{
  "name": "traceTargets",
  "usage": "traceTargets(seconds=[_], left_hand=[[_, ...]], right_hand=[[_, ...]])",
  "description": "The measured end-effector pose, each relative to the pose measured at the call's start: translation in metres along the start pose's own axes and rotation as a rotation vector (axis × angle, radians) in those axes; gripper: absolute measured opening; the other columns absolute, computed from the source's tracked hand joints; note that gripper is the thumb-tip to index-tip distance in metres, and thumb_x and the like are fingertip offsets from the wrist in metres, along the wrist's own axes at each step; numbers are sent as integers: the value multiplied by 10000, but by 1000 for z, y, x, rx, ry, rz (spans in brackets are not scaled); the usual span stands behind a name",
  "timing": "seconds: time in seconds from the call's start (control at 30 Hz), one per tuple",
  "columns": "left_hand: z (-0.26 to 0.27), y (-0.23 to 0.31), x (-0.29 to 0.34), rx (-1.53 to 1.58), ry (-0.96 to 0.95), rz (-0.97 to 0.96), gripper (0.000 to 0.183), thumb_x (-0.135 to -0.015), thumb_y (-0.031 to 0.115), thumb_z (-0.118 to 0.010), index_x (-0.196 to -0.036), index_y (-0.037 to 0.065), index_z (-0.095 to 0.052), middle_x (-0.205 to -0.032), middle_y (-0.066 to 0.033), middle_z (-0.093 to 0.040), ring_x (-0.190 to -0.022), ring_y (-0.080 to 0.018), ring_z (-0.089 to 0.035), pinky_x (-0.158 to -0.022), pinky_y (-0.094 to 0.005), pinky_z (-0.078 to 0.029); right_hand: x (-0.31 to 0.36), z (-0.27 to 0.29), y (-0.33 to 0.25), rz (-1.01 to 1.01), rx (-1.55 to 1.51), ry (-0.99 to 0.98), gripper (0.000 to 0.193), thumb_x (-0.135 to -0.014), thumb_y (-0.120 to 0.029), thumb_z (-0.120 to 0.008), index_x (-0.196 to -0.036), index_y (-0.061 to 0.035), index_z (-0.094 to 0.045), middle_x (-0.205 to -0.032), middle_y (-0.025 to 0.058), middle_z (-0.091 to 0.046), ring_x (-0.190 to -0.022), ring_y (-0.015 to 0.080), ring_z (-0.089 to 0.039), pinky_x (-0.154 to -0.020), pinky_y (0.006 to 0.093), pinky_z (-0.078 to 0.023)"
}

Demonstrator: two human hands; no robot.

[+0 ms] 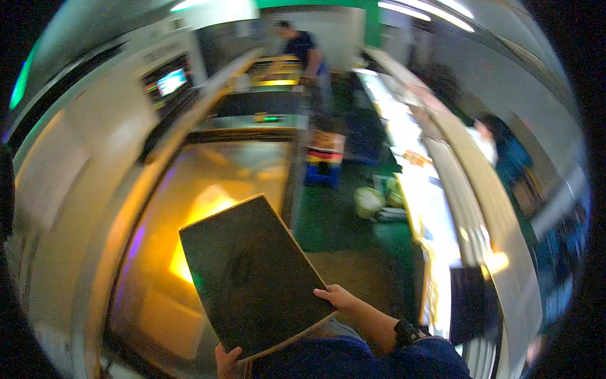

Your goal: Operating an LED exposure machine to process circuit board panels, including placing panels, using a squeegee tool, and opening/closing the machine lid.

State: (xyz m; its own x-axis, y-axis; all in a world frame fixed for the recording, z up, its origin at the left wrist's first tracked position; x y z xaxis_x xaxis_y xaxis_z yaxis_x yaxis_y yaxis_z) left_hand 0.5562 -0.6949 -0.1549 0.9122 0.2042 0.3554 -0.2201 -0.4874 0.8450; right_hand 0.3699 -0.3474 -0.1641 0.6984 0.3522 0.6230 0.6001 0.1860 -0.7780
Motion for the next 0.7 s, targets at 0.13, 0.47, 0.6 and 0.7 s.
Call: traceTargets(seconds=[0.13, 0.47, 0.6, 0.7], left_hand=[[-21, -35, -49, -252, -135, -61, 274, -958, 140, -565, -1176, -22, -600, -1022, -145, -679, -884, -199, -648, -784, -357, -526], [-129, -131, -57, -290, -283, 273, 366, -1010, 320, -511, -1246, 40, -528, -1008, -117, -689, -792, -183, -662, -678, -286, -524], [-216, -160, -47, -478, -406, 342, 370, -1004, 339, -533, -1220, 39, -527, -1031, -119, -669, -841, -190, -656, -689, -291, -522], [-279, -188, -38, -551, -533, 332, 377, -998, 331, -547, -1223, 29, -530, -1034, -120, -671, -843, -179, -663, -684, -281, -529]], right_hand=[[91, 60, 51, 100, -39, 350, 402, -956, -347, -635, -1061, 38, -687, -910, 41, -679, -829, 125, -606, -761, 296, -485], [317, 142, 257, 342, -792, 1173, 404, -964, -316, -615, -1073, 71, -656, -943, 104, -690, -818, 189, -638, -753, 348, -508], [306, 174, 373, 266, -1220, 1257, 403, -990, -392, -559, -1133, -20, -615, -1005, 105, -701, -919, 224, -670, -818, 387, -535], [330, 196, 353, 364, -1379, 1167, 384, -988, -429, -547, -1040, -56, -623, -927, 120, -697, -806, 229, -677, -756, 389, -553]])
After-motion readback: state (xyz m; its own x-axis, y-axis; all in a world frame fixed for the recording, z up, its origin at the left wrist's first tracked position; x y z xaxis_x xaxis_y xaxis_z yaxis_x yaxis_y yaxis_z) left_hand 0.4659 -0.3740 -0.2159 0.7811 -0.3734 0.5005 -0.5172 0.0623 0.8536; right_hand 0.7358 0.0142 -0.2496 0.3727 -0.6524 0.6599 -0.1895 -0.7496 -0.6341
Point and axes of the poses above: each hand's wrist, its own x-axis away from the middle knuckle, its own z-axis out of the back of the hand, y = z × x, the point moved 8 cm from there along -x, towards the middle knuckle
